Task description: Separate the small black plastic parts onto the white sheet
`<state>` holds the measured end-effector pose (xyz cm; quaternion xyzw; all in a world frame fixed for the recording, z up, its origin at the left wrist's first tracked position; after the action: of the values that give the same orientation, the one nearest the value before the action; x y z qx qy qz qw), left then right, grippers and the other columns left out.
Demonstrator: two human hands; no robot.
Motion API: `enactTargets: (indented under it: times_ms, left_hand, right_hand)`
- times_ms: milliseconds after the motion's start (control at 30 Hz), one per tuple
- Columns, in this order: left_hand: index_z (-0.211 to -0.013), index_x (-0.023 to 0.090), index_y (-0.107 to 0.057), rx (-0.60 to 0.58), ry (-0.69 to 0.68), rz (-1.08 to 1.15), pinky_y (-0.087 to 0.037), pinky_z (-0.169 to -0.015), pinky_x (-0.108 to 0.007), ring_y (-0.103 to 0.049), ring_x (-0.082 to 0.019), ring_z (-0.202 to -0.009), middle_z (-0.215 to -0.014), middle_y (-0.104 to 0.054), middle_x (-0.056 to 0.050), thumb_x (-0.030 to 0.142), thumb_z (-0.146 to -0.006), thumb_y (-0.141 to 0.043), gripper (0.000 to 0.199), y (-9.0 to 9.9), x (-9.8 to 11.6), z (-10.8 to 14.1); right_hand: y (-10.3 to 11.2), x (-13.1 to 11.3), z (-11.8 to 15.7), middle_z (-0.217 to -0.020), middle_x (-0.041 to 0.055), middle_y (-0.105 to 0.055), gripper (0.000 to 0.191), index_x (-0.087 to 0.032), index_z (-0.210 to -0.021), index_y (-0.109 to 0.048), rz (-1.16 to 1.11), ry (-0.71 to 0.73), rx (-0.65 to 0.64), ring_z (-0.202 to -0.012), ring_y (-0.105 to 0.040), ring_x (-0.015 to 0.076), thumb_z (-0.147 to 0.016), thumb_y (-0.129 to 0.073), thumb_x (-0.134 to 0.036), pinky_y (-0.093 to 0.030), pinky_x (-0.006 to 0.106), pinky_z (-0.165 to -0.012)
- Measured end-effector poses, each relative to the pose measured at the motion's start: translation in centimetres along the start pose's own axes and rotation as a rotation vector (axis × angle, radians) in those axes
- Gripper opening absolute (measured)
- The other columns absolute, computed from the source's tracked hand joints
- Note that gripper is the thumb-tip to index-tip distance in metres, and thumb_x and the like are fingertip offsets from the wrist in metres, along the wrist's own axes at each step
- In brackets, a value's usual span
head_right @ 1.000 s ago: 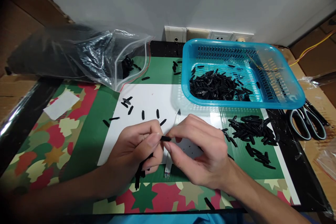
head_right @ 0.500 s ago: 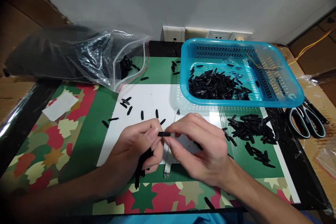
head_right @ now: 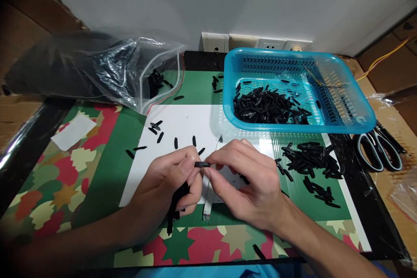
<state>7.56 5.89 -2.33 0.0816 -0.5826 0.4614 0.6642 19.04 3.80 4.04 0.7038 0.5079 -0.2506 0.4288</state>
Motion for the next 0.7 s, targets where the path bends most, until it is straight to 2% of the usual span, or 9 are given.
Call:
enactTargets:
  times_ms: [700]
  left_hand:
    - [-0.080, 0.021, -0.048, 0.012, 0.027, 0.063, -0.040, -0.049, -0.018, -0.041, -0.007, -0.047, -0.056, -0.048, 0.008, 0.055, -0.111, -0.053, 0.046, 0.04, -0.28, 0.08]
  right_hand:
    - [-0.05, 0.14, 0.00, -0.085, 0.0038, -0.073, 0.016, -0.018, -0.103, -0.073, -0.002, -0.017, -0.005, -0.074, -0.063, 0.0168, -0.096, -0.072, -0.004, -0.049, 0.034, -0.068]
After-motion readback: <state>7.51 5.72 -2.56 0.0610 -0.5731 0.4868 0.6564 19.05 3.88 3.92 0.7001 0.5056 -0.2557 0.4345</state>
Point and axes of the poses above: each hand's wrist, its own z-axis away from the middle knuckle, its own y-axis out of the back of the hand, x = y × z, the point moved 10 cm from there along -z, towards the middle knuckle
